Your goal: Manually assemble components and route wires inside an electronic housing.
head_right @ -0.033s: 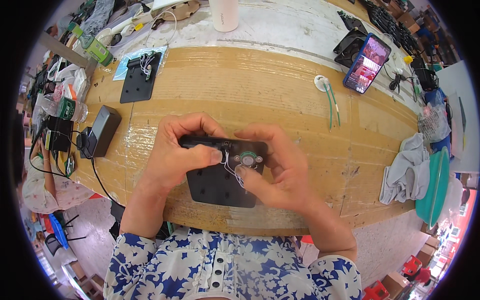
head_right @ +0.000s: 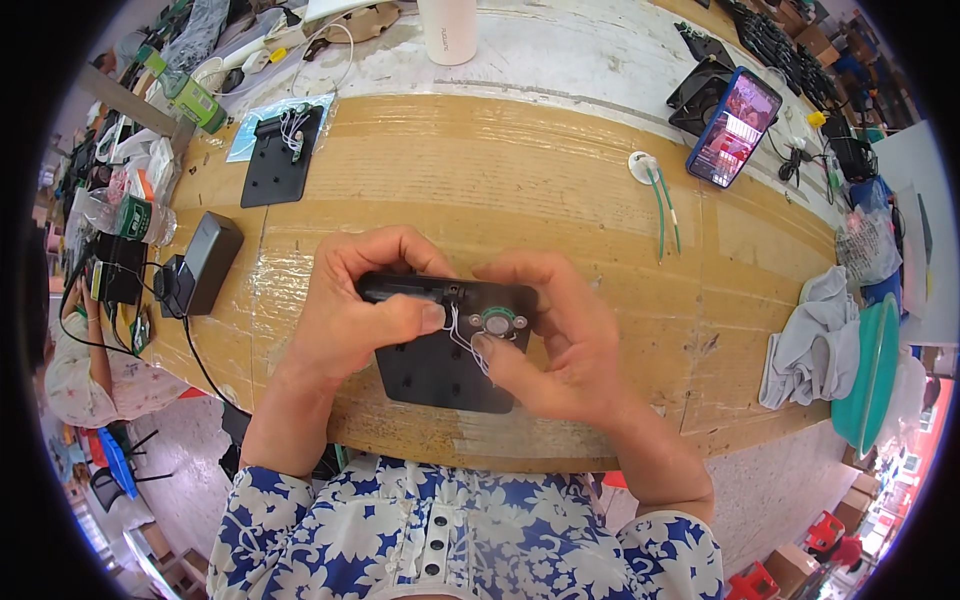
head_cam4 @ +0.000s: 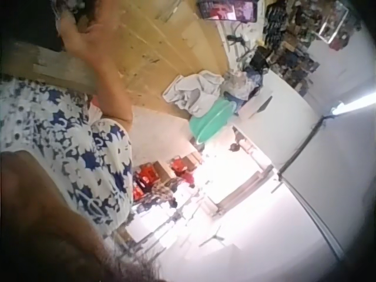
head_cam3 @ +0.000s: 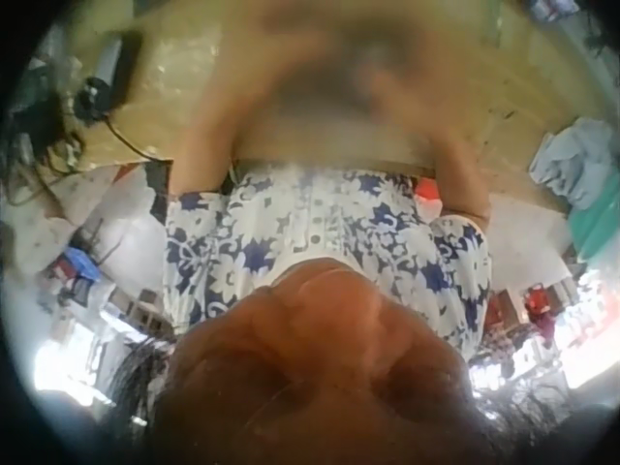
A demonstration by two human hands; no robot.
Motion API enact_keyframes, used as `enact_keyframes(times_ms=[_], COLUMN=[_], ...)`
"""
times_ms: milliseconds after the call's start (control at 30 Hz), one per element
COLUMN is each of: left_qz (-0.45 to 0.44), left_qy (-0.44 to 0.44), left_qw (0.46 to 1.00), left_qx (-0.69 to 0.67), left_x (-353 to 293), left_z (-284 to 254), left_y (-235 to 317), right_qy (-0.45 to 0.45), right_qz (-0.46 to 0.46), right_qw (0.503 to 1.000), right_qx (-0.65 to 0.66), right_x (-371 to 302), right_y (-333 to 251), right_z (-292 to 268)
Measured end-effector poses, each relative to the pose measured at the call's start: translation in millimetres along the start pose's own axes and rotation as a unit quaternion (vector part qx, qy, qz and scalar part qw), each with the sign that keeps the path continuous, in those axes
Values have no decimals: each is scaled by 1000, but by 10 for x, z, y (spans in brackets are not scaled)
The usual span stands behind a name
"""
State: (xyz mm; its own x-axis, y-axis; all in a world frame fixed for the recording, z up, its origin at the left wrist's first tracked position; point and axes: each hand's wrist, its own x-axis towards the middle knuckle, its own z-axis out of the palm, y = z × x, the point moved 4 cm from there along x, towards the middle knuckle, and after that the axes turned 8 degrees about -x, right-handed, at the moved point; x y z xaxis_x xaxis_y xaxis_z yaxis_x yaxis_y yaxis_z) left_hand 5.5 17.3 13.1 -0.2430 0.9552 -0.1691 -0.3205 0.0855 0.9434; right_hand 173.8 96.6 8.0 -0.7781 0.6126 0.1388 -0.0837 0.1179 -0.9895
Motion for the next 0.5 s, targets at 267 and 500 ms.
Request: enact_keyframes(times_ms=[267,500], left_qz=[205,312], left_qy=[-62,-120], left_qw=[972,939], left_qx=[96,78], left_x=[-162,-141], left_z=[130,160], left_y=[230,283], right_qy=[-6,-43], right_qz=[-148,-282], right_qw=[979,935], right_qx=[-140,-212], right_x=[-143,-53], right_y=[-87,-232], right_z=[-89,-39])
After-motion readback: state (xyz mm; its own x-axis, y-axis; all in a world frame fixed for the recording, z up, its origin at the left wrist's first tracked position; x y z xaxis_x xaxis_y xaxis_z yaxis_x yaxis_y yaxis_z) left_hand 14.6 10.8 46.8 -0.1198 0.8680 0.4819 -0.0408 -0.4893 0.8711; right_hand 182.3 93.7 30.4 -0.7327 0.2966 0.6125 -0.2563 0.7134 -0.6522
